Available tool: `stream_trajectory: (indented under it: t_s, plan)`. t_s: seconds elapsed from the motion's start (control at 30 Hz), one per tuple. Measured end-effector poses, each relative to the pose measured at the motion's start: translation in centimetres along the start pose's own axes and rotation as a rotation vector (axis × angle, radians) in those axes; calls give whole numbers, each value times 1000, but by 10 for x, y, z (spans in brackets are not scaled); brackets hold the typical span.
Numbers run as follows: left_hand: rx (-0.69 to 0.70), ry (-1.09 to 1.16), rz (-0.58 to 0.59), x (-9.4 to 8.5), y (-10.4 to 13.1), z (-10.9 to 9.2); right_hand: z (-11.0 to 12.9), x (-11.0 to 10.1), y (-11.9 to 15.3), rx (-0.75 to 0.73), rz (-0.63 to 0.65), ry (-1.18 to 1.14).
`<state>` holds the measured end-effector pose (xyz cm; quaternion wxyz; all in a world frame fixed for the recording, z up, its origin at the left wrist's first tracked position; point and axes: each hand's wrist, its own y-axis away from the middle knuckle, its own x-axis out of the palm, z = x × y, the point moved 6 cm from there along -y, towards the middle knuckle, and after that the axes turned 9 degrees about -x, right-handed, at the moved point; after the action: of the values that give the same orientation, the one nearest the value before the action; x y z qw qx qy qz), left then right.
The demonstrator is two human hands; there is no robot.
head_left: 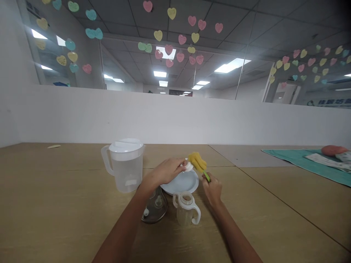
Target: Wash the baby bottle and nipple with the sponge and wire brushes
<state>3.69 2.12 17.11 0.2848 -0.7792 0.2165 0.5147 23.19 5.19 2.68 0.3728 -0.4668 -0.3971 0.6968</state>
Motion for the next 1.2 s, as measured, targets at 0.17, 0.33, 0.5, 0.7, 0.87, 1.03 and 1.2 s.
stream_trajectory:
  t_s: [0.17,0.33,0.5,0.7,0.87,1.03,1.2]
  plan:
    - [33,59,-38,-7,4,-12,0,-1,0,-12,1,91]
    - [-93,-28,-214,-8,-2,6,15,-2,2,-200,-19,46]
    - [-260,-194,-250,-10,-2,34,21,-7,3,-289,-72,15]
    - [-374,-291,-145,-24,12,49,20,-12,1,-266,-119,0]
    - [-365,-285,-242,-35,15,47,22,-10,2,-297,-95,-13]
    - [-390,-284,-151,-28,14,46,21,-9,3,-279,-81,-20]
    - [-438,-259,-23,-20,14,47,19,-8,3,-275,-76,-22]
